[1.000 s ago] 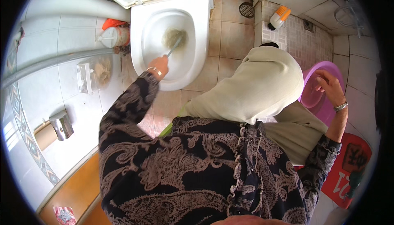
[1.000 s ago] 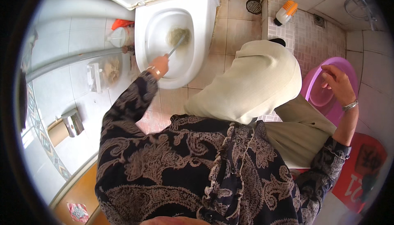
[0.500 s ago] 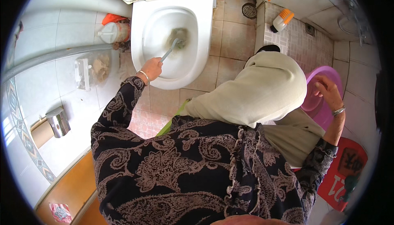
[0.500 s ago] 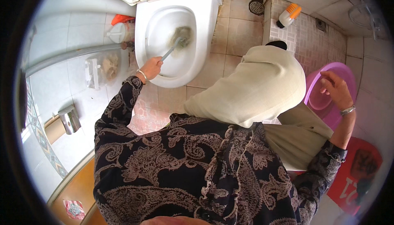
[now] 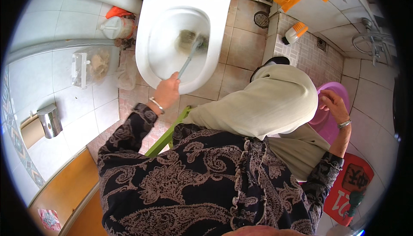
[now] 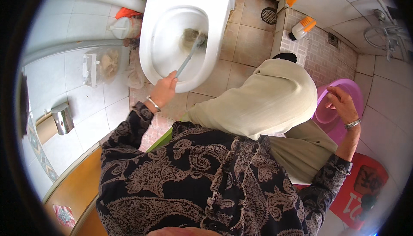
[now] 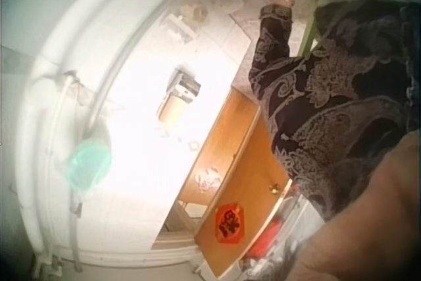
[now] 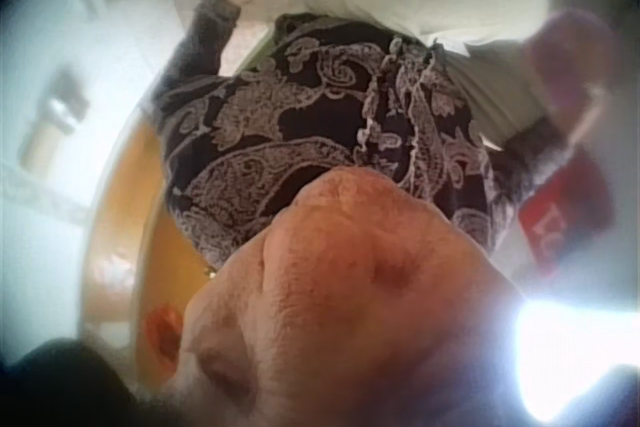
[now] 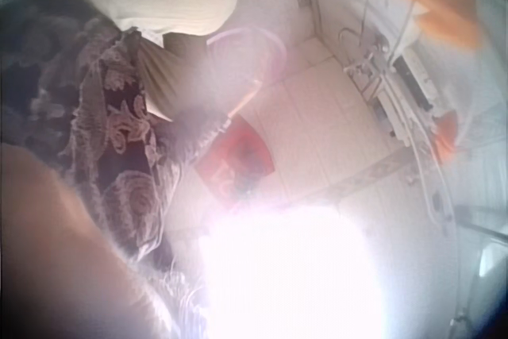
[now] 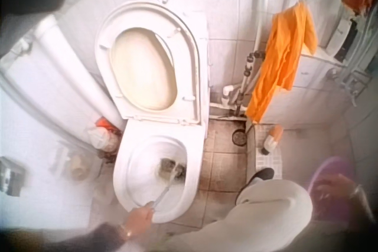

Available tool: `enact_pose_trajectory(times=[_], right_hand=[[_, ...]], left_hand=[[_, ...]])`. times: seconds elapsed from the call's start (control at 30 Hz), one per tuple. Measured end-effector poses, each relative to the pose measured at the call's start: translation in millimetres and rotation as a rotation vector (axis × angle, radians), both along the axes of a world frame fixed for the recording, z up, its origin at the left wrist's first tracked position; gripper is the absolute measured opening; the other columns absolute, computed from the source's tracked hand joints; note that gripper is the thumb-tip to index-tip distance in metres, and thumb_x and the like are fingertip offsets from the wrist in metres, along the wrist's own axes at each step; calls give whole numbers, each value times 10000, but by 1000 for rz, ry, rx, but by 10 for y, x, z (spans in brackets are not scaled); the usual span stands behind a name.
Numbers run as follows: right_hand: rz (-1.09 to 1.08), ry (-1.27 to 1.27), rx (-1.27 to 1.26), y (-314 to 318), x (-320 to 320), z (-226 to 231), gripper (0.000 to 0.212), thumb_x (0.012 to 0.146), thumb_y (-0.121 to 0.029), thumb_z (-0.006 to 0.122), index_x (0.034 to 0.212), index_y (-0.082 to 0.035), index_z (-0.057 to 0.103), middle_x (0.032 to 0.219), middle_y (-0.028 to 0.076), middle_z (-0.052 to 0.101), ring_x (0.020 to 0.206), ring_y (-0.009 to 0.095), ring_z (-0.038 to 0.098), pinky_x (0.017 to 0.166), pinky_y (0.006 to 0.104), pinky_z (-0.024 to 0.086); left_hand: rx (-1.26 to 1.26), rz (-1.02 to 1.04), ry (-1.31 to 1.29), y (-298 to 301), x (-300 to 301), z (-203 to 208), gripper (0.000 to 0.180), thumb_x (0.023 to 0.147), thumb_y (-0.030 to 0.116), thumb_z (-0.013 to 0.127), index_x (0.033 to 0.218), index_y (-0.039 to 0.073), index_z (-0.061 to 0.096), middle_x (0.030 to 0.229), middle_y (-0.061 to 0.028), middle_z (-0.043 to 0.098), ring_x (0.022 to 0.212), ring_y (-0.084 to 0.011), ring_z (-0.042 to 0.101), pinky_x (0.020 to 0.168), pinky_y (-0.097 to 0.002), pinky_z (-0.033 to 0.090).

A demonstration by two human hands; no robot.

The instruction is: The person scrubs the inside of a toilet bowl with a brush while sitting on a small stool. They pour water from a pink basin into the bowl multiple times and later add a green cleaning liquid from a bottle.

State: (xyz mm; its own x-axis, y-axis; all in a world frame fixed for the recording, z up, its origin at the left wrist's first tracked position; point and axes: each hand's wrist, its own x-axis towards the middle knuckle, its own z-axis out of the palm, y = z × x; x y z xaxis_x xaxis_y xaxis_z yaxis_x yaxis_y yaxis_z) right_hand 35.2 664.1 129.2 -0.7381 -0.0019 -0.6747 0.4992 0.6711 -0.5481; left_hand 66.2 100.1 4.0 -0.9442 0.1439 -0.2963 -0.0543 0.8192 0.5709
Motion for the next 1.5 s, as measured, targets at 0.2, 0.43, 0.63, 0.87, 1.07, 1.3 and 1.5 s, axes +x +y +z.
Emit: enact_pose_trajectory(times=[0.2,0.43,0.63,0.87,1.07,1.3,1.5], right_hand=[[78,20,38,-114,-73,42,315,941,-182,531,1198,-1,556,882,23,640,714,89,615,628,222,490],[87,9,67,-83,-70,10,316,937,-172,531,1201,1,558,858,25,637,710,91,614,621,221,488],[94,17,79,-42,-68,-23,308,931,-154,530,1198,-4,561,848,29,633,695,94,614,608,222,487],[142,42,79,-121,-101,11,297,931,-146,524,1184,4,563,837,28,631,695,96,617,606,223,487],[49,12,45,-64,-28,-34,282,923,-136,531,1160,11,576,829,46,631,690,105,623,608,235,495],[79,17,18,-76,-68,-82,288,927,-141,524,1170,8,567,820,38,631,684,97,614,598,222,486],[53,26,39,-53,-58,-87,267,918,-134,537,1133,17,585,780,46,626,662,95,610,592,235,488]], left_hand=[[-138,116,-63,64,-179,-504,205,912,126,471,1070,-2,489,683,-281,596,671,-479,582,602,-560,451],[-91,70,-4,140,-93,-299,275,910,140,484,1130,-24,465,661,-273,595,635,-469,588,578,-545,462],[-152,58,-37,308,16,-198,365,907,112,474,1237,-43,452,674,-274,590,643,-459,582,591,-531,457],[-388,93,-35,-281,-179,-507,299,912,130,480,1190,24,471,645,-241,607,629,-435,608,563,-539,472],[-288,125,76,-230,-191,-540,270,916,139,475,1159,23,457,636,-232,601,625,-444,598,550,-542,463],[-429,-153,-95,-52,-120,-119,411,872,106,497,1274,34,448,669,-196,618,613,-393,609,549,-500,475],[-805,-463,26,-740,-455,437,517,822,93,520,1333,110,450,700,-140,630,597,-321,633,538,-430,502]])
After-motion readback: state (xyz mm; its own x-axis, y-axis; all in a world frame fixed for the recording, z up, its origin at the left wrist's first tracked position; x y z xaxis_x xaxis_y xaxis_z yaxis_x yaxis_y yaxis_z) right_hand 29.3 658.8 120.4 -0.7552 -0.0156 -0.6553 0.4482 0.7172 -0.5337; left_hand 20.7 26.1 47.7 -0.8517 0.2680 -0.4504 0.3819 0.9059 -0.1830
